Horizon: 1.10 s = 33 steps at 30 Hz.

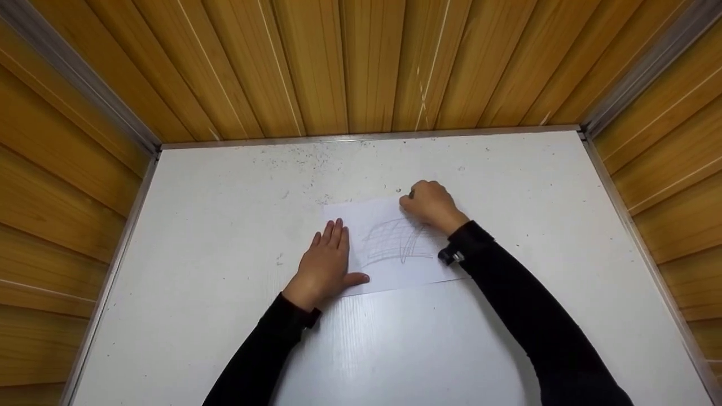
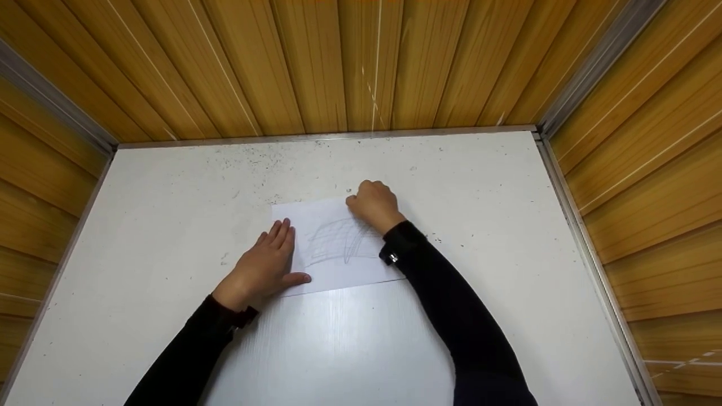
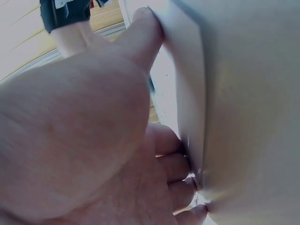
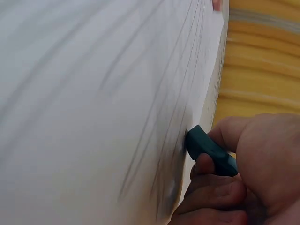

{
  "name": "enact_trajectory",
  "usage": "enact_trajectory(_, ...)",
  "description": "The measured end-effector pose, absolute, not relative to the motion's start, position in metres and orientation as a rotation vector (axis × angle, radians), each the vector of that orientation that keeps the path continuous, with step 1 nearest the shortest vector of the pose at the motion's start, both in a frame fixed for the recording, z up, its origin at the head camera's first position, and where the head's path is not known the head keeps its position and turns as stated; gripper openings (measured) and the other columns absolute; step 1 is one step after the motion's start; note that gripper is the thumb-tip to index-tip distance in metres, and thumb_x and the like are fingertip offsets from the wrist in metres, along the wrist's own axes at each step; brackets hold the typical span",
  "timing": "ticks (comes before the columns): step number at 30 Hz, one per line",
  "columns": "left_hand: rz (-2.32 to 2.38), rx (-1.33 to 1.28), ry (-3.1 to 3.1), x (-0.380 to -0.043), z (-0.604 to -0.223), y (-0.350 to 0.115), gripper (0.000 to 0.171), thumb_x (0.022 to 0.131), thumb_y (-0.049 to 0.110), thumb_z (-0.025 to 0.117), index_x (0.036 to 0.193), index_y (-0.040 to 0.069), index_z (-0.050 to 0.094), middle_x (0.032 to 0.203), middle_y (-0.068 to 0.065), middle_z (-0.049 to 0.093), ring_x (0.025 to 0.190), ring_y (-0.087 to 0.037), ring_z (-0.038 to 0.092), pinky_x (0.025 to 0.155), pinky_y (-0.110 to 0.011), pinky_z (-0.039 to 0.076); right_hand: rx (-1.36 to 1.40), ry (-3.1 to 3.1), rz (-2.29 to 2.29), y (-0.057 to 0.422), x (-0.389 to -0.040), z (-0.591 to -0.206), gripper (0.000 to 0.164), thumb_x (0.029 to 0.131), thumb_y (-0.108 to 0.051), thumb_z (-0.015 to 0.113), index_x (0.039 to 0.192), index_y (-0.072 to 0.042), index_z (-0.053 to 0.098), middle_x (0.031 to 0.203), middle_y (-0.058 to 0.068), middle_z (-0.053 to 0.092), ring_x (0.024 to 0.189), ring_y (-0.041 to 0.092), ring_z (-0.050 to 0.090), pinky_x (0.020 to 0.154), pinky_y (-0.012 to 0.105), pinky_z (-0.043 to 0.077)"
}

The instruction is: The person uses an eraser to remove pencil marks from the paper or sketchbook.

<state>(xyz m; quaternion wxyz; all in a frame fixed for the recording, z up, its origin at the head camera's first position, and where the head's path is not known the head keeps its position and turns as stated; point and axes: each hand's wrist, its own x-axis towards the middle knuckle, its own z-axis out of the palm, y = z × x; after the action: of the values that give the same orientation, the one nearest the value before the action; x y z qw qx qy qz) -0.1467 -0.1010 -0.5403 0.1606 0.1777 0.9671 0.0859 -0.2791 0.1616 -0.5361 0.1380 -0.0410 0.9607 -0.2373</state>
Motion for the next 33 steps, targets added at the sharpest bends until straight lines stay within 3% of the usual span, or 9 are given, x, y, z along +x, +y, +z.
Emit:
enact_trajectory(6,0.253,0.513,2.78,-0.145,-0.541,-0.103,0.121,0.095,0.071,0.075,0.171,-0.01,0.027,0.182,-0.028,0.02,0.172,-0.043,0.02,0.138,-0.058,0.028,-0.078,2.767,-0.67,0.189,-0.279,-0.532,0.035,0.099,-0.031,0.061,0.07,-0.013,0.052,0.08,0.005,0.049,0.079,0.026,0.049,0.067,0.036,0.039)
enact_trajectory(12,0.232,0.513,2.781,-0.144,-0.541,-0.104,0.122,0.094,0.072,0.076,0.17,-0.01,0.027,0.182,-0.028,0.021,0.172,-0.043,0.02,0.137,-0.058,0.029,-0.125,2.759,-0.746,0.155,-0.265,-0.529,0.038,0.103,-0.03,0.06,0.07,-0.015,0.049,0.075,0.002,0.046,0.071,0.022,0.047,0.065,0.035,0.039)
enact_trajectory(18,0.259,0.511,2.778,-0.146,-0.541,-0.101,0.122,0.094,0.072,0.075,0.171,-0.009,0.025,0.183,-0.027,0.019,0.173,-0.042,0.018,0.138,-0.058,0.027,-0.322,2.698,-0.756,0.088,-0.249,-0.535,0.031,0.102,-0.033,0.061,0.081,-0.011,0.067,0.089,0.007,0.069,0.081,0.025,0.062,0.076,0.041,0.054)
enact_trajectory(21,0.282,0.518,2.772,-0.145,-0.542,-0.1,0.122,0.095,0.072,0.075,0.172,-0.009,0.025,0.183,-0.028,0.019,0.173,-0.042,0.018,0.138,-0.058,0.027,-0.325,2.727,-0.702,0.075,-0.248,-0.539,0.031,0.101,-0.032,0.062,0.08,-0.009,0.069,0.094,0.011,0.074,0.086,0.027,0.065,0.081,0.045,0.057)
enact_trajectory(25,0.263,0.521,2.779,-0.146,-0.542,-0.098,0.122,0.095,0.073,0.074,0.171,-0.009,0.025,0.183,-0.028,0.019,0.173,-0.042,0.018,0.138,-0.057,0.027,-0.255,2.764,-0.689,0.096,-0.251,-0.542,0.033,0.099,-0.033,0.063,0.073,-0.013,0.06,0.088,0.01,0.068,0.082,0.027,0.061,0.076,0.043,0.053)
enact_trajectory(33,0.218,0.51,2.78,-0.146,-0.541,-0.101,0.122,0.095,0.074,0.073,0.171,-0.009,0.025,0.183,-0.027,0.018,0.173,-0.042,0.018,0.138,-0.057,0.027,-0.058,2.788,-0.712,0.189,-0.256,-0.539,0.039,0.099,-0.032,0.062,0.068,-0.016,0.047,0.074,0.005,0.049,0.072,0.026,0.052,0.064,0.036,0.04)
